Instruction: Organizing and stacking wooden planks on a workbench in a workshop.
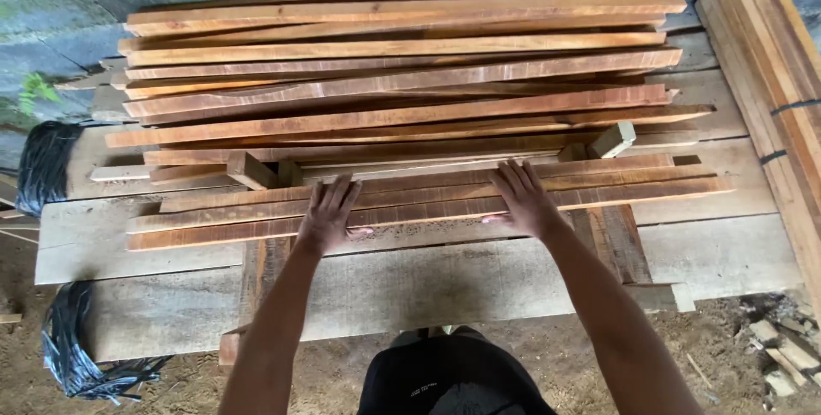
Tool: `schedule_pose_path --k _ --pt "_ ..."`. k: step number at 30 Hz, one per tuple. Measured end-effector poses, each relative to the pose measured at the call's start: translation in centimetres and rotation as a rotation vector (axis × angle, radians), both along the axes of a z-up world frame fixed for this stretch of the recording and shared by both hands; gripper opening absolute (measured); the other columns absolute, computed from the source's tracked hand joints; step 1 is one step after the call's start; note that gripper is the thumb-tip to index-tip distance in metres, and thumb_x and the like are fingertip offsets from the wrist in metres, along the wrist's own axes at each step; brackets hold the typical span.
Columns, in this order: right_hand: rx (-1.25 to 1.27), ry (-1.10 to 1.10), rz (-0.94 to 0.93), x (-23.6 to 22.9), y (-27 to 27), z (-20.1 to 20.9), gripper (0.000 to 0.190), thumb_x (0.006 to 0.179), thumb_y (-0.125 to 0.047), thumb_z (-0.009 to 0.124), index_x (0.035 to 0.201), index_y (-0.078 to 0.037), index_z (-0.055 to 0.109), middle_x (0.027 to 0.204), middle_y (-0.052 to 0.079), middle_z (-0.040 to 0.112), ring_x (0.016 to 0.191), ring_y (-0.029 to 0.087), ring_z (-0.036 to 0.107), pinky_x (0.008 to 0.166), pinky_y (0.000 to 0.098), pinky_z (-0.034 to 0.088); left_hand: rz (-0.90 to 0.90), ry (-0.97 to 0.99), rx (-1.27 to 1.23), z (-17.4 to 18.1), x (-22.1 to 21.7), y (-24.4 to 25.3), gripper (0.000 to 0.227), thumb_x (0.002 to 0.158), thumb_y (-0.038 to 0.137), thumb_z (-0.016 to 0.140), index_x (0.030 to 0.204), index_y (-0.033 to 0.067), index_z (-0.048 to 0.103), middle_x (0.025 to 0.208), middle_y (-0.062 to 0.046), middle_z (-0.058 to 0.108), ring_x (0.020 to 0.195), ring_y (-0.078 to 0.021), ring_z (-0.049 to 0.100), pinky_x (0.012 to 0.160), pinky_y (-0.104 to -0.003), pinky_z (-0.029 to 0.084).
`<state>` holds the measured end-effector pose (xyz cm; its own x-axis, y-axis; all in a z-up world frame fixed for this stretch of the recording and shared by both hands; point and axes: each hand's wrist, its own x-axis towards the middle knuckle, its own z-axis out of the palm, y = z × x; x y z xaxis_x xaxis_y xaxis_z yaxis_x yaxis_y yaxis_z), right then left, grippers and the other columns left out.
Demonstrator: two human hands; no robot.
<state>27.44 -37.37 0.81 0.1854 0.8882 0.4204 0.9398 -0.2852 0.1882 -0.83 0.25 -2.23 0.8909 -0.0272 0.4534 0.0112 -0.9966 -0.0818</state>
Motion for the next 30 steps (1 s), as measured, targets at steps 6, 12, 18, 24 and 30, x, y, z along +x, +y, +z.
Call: schedule_pose_path --k 6,12,18,24,30 --pt "0.133 -0.024 -0.008 -2.8 -0.7 -2.1 0.059 0.096 -0.064 0.053 0.115 -0.009 0.064 0.096 0.012 0.056 0.090 0.032 0.061 0.086 0.0493 0.049 0.157 0.192 0.030 -6.0 -3.4 -1.1 0.051 0.095 0.058 0.057 0.123 0.0152 0.061 0.120 -0.008 0.059 0.108 -0.0258 0.062 0.096 -0.050 0.046" --pt "0.134 -0.139 0.055 -2.3 -2.4 -6.2 0.060 0.102 -0.062 0.041 0.107 -0.007 0.064 0.088 0.013 0.057 0.088 0.035 0.063 0.093 0.0542 0.050 0.042 -0.038 0.080 -3.6 -5.1 -2.4 0.033 0.093 0.039 0.060 0.115 0.0141 0.062 0.105 -0.007 0.058 0.095 -0.0262 0.059 0.083 -0.044 0.046" --pt "0.041 -0.043 0.078 -5.6 -4.7 -4.4 0.052 0.099 -0.058 0.048 0.109 -0.008 0.060 0.093 0.010 0.056 0.089 0.029 0.061 0.085 0.0460 0.048 0.019 -0.035 0.065 -5.3 -7.1 -4.1 0.051 0.081 0.054 0.070 0.116 0.0173 0.064 0.102 -0.005 0.059 0.094 -0.0235 0.062 0.089 -0.042 0.049" --pt "0.043 -0.060 0.013 -4.3 -4.1 -4.7 0.058 0.095 -0.064 0.051 0.113 -0.010 0.061 0.099 0.009 0.056 0.095 0.029 0.060 0.089 0.0469 0.045 0.100 -0.010 0.022 -7.2 -6.5 -3.5 0.053 0.077 0.053 0.073 0.117 0.0188 0.064 0.109 -0.004 0.060 0.097 -0.0239 0.060 0.086 -0.043 0.048" --pt "0.007 -0.033 -0.053 -3.4 -2.7 -3.1 0.074 0.059 -0.064 0.081 0.112 -0.015 0.063 0.099 0.007 0.059 0.095 0.028 0.062 0.085 0.0453 0.048 0.158 0.090 0.000 -4.9 -5.4 -3.6 0.054 0.085 0.050 0.068 0.128 0.0182 0.057 0.115 -0.005 0.057 0.105 -0.0255 0.059 0.088 -0.046 0.049"
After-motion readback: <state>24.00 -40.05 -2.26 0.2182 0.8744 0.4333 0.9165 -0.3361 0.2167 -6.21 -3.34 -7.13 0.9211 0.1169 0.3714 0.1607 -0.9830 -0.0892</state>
